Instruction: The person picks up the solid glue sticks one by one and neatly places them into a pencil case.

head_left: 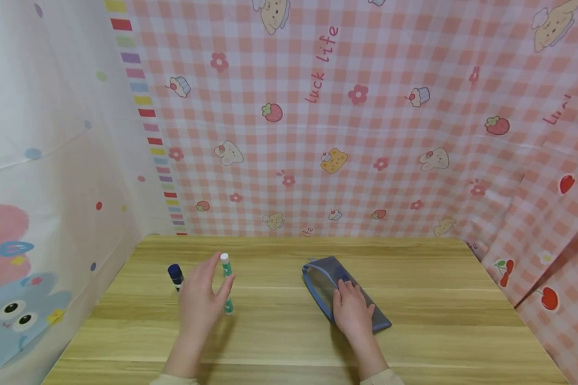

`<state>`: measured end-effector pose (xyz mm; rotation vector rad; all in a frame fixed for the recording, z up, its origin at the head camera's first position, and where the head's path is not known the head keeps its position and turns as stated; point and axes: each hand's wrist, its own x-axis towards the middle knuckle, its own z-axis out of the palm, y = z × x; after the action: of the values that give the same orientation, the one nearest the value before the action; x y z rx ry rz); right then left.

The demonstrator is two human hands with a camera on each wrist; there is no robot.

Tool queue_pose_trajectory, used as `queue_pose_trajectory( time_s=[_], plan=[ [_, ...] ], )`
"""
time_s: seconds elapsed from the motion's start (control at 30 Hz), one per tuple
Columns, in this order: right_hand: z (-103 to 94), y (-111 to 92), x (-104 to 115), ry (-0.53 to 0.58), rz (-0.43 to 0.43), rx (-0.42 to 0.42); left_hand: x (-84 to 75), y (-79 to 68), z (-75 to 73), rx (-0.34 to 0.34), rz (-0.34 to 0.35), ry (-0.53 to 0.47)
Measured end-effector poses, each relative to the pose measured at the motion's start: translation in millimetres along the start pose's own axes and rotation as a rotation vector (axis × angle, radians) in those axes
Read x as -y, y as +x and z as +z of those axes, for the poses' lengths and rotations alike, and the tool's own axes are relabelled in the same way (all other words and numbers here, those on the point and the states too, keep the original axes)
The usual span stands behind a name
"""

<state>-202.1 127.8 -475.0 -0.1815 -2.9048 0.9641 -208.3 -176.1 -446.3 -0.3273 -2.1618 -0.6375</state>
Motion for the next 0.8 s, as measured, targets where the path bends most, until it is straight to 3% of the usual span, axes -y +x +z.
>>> queue_pose_trajectory(
  time_s=[0.3, 0.8],
  plan=[
    [0.4, 0, -1, -0.002, -0.005, -0.002, 28.4, -2.6, -10.7, -0.039, 0.035, 0.056],
    [1.4, 0, -2, 0.006, -0.006, -0.008, 66.6, -9.5, -31.8, -0.017, -0.079, 0.107]
  ],
)
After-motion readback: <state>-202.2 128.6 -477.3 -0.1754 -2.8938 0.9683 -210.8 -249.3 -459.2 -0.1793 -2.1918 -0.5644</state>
